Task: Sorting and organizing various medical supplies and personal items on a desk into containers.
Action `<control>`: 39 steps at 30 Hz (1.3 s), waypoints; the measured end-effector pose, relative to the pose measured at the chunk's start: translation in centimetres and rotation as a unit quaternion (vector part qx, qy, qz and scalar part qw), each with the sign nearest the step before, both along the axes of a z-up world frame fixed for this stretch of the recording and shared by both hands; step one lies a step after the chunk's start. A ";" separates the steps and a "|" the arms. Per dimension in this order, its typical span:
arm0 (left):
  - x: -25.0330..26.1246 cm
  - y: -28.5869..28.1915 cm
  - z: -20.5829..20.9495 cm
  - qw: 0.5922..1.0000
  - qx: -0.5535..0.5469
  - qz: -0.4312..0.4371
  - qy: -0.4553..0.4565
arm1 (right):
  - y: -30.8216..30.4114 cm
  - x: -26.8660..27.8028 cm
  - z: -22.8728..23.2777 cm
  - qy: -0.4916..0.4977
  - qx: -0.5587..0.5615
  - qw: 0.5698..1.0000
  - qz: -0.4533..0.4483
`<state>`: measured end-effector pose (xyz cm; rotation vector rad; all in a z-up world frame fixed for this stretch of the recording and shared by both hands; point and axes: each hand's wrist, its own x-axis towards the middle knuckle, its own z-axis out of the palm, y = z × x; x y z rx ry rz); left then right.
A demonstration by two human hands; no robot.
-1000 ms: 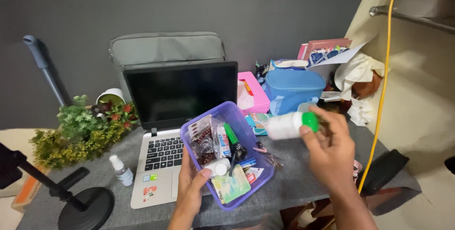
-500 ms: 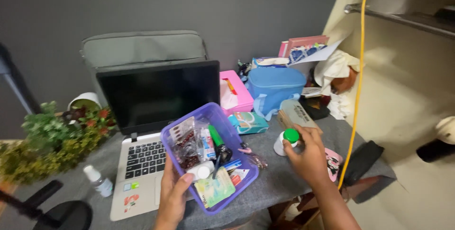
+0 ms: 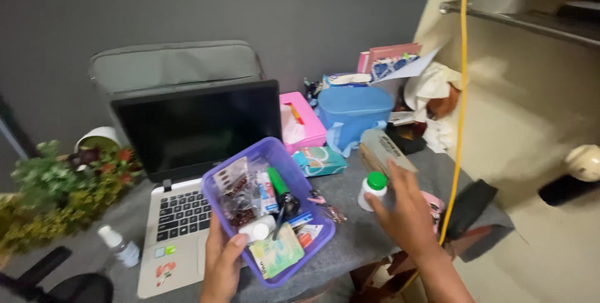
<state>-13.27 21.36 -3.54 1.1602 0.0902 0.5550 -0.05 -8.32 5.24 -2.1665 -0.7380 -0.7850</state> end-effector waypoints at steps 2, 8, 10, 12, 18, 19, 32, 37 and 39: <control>0.0 0.0 0.2 0.999 0.006 -0.008 -0.041 | 0.9 -1.7 1.8 -0.024 -0.007 1.000 -0.014; 0.0 0.0 0.2 0.997 0.039 0.001 -0.067 | 4.8 -6.7 4.9 -0.068 -0.017 0.986 0.148; -0.2 -0.3 0.9 0.996 0.058 0.007 -0.066 | 6.8 -8.2 5.9 -0.070 -0.051 0.969 0.233; -0.2 -0.5 1.3 0.994 0.047 -0.010 -0.098 | 8.9 -9.3 6.8 -0.081 -0.107 0.950 0.284; 0.0 0.0 0.0 0.994 0.063 0.005 -0.093 | 11.5 -8.5 5.3 -0.061 -0.142 0.947 0.283; 0.1 0.0 0.1 0.994 0.063 0.005 -0.094 | 11.5 -8.5 5.7 -0.062 -0.142 0.946 0.283; 0.2 0.2 -0.1 0.996 0.050 -0.001 -0.074 | 9.8 -6.4 8.0 0.147 0.031 0.937 0.315; 0.0 0.2 0.1 0.995 0.050 -0.007 -0.086 | 9.5 -4.7 7.2 0.241 0.139 0.909 0.309; 0.1 0.3 -0.3 0.995 0.054 -0.001 -0.081 | 8.5 -3.6 7.6 0.291 0.304 0.854 0.307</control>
